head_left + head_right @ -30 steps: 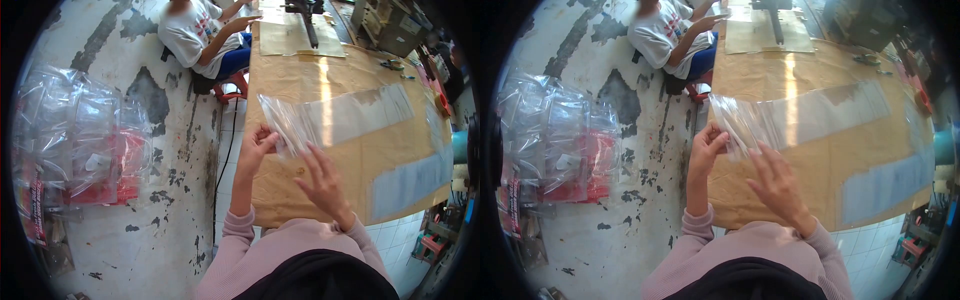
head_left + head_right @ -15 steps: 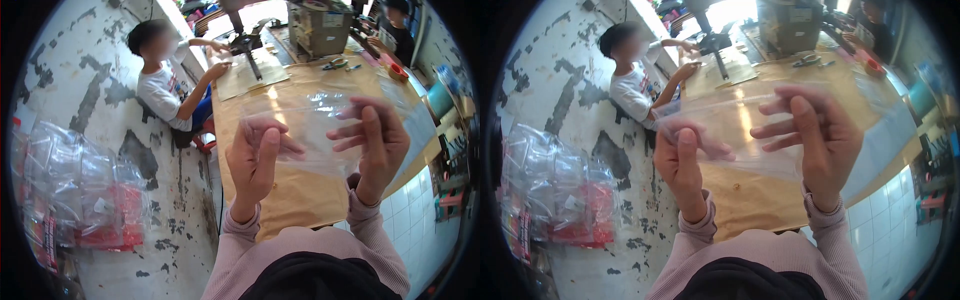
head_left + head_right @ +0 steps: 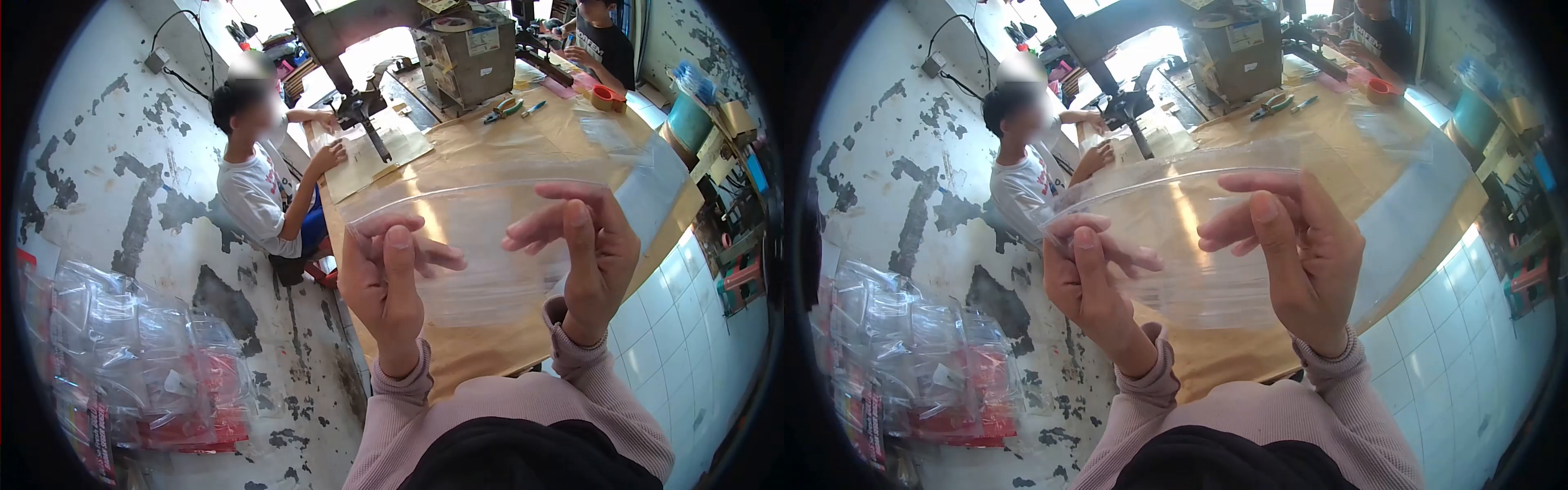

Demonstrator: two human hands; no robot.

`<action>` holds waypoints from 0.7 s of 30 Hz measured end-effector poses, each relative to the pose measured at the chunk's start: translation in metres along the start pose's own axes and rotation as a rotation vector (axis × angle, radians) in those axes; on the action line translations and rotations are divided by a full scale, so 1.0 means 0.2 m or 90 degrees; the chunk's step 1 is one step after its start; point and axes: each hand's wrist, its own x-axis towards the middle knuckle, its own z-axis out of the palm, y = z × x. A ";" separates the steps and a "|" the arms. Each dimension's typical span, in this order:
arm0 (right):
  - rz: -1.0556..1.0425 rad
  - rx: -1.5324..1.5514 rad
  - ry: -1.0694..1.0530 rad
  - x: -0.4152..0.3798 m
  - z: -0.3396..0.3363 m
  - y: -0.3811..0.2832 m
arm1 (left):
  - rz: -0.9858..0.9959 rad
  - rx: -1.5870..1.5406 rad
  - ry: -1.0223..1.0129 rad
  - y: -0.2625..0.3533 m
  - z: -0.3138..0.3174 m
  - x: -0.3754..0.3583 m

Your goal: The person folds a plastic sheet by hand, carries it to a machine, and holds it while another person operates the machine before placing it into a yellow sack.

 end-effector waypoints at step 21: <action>0.033 0.005 0.045 0.02 0.06 0.08 | -0.052 0.045 -0.019 -0.04 -0.03 0.01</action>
